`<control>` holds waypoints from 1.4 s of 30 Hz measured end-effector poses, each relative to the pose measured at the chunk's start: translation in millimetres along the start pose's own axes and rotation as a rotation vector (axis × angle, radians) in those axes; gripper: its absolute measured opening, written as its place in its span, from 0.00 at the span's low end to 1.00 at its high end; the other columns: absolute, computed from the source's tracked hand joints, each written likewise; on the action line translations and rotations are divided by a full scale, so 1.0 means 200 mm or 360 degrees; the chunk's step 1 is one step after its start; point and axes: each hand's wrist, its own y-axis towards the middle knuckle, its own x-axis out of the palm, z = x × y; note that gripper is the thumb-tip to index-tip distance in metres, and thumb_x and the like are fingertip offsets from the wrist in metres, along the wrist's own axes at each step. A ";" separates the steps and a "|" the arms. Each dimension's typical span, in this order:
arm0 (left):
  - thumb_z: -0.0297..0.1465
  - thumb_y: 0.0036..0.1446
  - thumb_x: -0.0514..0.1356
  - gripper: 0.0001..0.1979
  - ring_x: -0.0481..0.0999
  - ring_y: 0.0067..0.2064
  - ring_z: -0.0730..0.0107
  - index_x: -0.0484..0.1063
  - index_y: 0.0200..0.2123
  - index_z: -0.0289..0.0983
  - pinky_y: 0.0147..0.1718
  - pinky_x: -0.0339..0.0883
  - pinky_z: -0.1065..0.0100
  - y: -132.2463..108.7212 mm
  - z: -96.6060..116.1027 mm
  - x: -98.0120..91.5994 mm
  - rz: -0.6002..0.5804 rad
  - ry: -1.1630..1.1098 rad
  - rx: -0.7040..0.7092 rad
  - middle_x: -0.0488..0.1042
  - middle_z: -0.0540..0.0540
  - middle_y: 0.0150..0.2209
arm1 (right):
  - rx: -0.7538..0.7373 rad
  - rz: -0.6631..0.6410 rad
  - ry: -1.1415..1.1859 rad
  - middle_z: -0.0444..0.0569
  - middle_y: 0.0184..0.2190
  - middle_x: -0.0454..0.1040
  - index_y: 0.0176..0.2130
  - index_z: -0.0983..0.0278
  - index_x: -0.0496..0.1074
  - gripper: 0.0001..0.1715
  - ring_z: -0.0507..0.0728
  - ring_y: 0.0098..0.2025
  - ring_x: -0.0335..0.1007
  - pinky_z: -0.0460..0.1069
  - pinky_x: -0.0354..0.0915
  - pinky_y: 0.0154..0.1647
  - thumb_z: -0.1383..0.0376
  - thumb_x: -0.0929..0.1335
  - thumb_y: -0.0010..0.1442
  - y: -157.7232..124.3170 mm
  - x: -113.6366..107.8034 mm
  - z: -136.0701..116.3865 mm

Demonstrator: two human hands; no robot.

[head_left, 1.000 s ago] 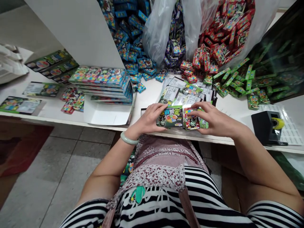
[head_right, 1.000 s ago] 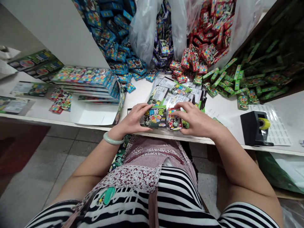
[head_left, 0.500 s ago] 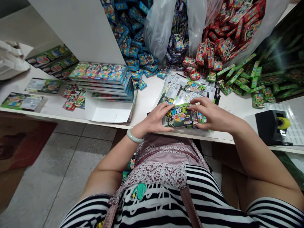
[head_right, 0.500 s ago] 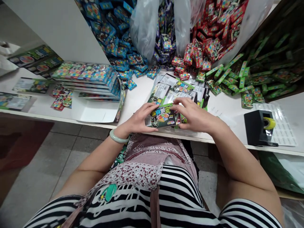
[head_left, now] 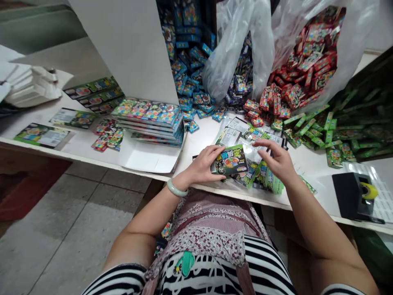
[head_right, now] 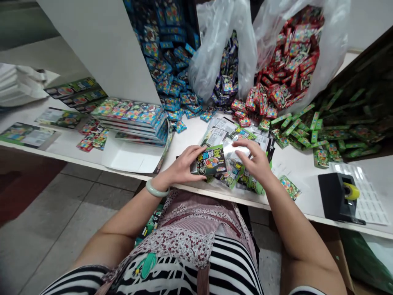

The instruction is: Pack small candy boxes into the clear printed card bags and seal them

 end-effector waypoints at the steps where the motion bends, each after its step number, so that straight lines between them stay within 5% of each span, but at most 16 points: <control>1: 0.46 0.50 0.70 0.51 0.67 0.60 0.46 0.49 0.71 0.40 0.59 0.67 0.43 0.00 -0.02 -0.01 0.0026 0.0009 -0.0020 0.63 0.34 0.59 | 0.0069 0.0104 0.0039 0.50 0.47 0.80 0.45 0.55 0.76 0.12 0.65 0.54 0.75 0.65 0.65 0.60 0.56 0.67 0.64 0.10 0.01 0.05; 4: 0.45 0.52 0.69 0.50 0.67 0.60 0.47 0.48 0.71 0.40 0.59 0.67 0.43 0.00 -0.07 -0.05 0.0062 -0.0021 -0.0060 0.63 0.34 0.59 | 0.0164 0.0196 -0.0016 0.52 0.42 0.81 0.43 0.59 0.77 0.14 0.64 0.45 0.77 0.62 0.70 0.53 0.57 0.70 0.59 0.48 0.07 0.18; 9: 0.44 0.50 0.71 0.52 0.67 0.60 0.46 0.47 0.72 0.41 0.59 0.67 0.45 -0.01 -0.08 -0.05 0.0101 -0.0076 -0.0075 0.63 0.35 0.59 | 0.0161 0.0205 -0.0526 0.63 0.55 0.74 0.54 0.69 0.72 0.23 0.67 0.57 0.69 0.61 0.63 0.61 0.63 0.68 0.61 1.11 0.25 0.28; 12: 0.43 0.50 0.71 0.53 0.67 0.61 0.46 0.46 0.72 0.42 0.60 0.67 0.46 -0.02 -0.08 -0.04 0.0112 -0.0091 -0.0127 0.62 0.35 0.60 | 0.0318 0.0187 -0.0813 0.69 0.57 0.71 0.57 0.74 0.69 0.27 0.70 0.59 0.66 0.62 0.62 0.60 0.63 0.69 0.62 1.30 0.33 0.26; 15: 0.43 0.50 0.71 0.54 0.67 0.61 0.46 0.44 0.72 0.42 0.60 0.67 0.46 -0.02 -0.09 -0.04 0.0092 -0.0088 -0.0160 0.62 0.36 0.60 | 0.0411 0.0182 -0.0903 0.68 0.53 0.73 0.53 0.73 0.71 0.21 0.70 0.56 0.68 0.61 0.63 0.58 0.66 0.67 0.62 1.35 0.34 0.26; 19: 0.44 0.50 0.71 0.54 0.67 0.61 0.46 0.45 0.72 0.42 0.61 0.66 0.46 -0.03 -0.12 -0.04 0.0140 -0.0105 -0.0175 0.63 0.35 0.60 | 0.0346 0.0281 -0.0719 0.61 0.47 0.77 0.49 0.67 0.73 0.17 0.66 0.51 0.71 0.58 0.66 0.53 0.64 0.61 0.66 1.23 0.29 0.27; 22: 0.46 0.50 0.71 0.53 0.67 0.60 0.46 0.47 0.72 0.42 0.60 0.66 0.45 -0.02 -0.14 -0.05 0.0177 -0.0141 -0.0173 0.63 0.35 0.59 | 0.0444 0.0380 0.0014 0.52 0.36 0.77 0.39 0.64 0.73 0.17 0.61 0.42 0.72 0.54 0.69 0.44 0.53 0.66 0.61 1.01 0.24 0.27; 28: 0.49 0.52 0.69 0.50 0.66 0.61 0.47 0.50 0.71 0.40 0.61 0.65 0.45 -0.03 -0.12 -0.07 0.0160 -0.0127 -0.0155 0.63 0.35 0.59 | 0.0674 0.0083 0.0835 0.42 0.30 0.72 0.36 0.60 0.72 0.28 0.52 0.30 0.67 0.48 0.66 0.31 0.44 0.76 0.44 0.48 0.05 0.23; 34: 0.49 0.52 0.69 0.49 0.66 0.61 0.48 0.51 0.70 0.41 0.62 0.65 0.45 -0.03 -0.07 -0.07 0.0026 -0.0076 -0.0193 0.63 0.37 0.59 | 0.0531 -0.0598 0.0078 0.44 0.30 0.74 0.50 0.59 0.75 0.27 0.55 0.30 0.67 0.51 0.67 0.32 0.52 0.75 0.53 0.28 -0.14 0.27; 37: 0.48 0.52 0.69 0.49 0.66 0.61 0.48 0.51 0.70 0.41 0.61 0.65 0.45 -0.04 -0.05 -0.06 -0.0047 -0.0036 -0.0155 0.63 0.37 0.59 | 0.0458 -0.0349 -0.0381 0.55 0.45 0.78 0.57 0.61 0.70 0.32 0.65 0.46 0.74 0.60 0.70 0.48 0.58 0.74 0.55 0.19 -0.11 0.29; 39: 0.48 0.52 0.69 0.49 0.66 0.60 0.48 0.51 0.70 0.41 0.61 0.65 0.45 -0.05 -0.05 -0.06 -0.0084 -0.0010 -0.0157 0.63 0.37 0.59 | 0.0350 -0.0188 -0.0584 0.61 0.56 0.74 0.59 0.63 0.68 0.32 0.70 0.58 0.69 0.65 0.65 0.58 0.55 0.72 0.59 0.11 -0.08 0.28; 42: 0.47 0.52 0.69 0.49 0.66 0.61 0.48 0.51 0.70 0.41 0.61 0.65 0.45 -0.06 -0.05 -0.06 -0.0125 0.0004 -0.0181 0.63 0.36 0.59 | 0.0216 -0.0267 -0.0777 0.62 0.66 0.64 0.64 0.62 0.64 0.44 0.75 0.68 0.55 0.71 0.56 0.65 0.48 0.74 0.54 0.00 -0.01 0.27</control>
